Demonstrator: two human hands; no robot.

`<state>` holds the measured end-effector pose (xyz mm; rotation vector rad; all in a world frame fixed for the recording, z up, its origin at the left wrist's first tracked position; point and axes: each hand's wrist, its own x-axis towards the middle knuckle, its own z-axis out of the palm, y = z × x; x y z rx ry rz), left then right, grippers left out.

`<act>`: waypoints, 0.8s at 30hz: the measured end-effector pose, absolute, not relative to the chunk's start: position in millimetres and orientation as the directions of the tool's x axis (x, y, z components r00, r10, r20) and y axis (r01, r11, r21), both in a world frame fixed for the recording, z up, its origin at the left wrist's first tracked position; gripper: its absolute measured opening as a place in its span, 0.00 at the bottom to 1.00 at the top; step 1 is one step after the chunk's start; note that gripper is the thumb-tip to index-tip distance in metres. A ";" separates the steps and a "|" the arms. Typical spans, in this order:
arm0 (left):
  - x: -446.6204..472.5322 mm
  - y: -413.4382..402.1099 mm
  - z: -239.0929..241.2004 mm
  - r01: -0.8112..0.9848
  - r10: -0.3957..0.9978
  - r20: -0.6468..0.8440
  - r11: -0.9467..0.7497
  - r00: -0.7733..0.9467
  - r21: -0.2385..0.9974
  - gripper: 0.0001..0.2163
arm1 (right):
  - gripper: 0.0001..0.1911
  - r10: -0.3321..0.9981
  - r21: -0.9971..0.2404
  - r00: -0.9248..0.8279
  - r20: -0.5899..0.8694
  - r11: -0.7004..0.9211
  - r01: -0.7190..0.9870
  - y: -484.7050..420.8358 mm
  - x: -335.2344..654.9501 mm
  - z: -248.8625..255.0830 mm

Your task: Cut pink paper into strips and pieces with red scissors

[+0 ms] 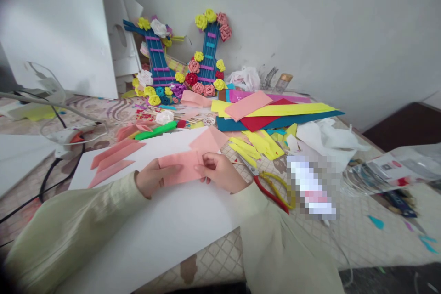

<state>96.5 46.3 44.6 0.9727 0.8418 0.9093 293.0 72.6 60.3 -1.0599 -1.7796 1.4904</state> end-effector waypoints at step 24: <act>93.1 48.9 39.6 -0.261 0.926 -0.241 0.319 0.290 0.911 0.15 | 0.14 0.885 -0.986 -0.436 -0.163 -0.137 0.090 76.1 295.4 61.1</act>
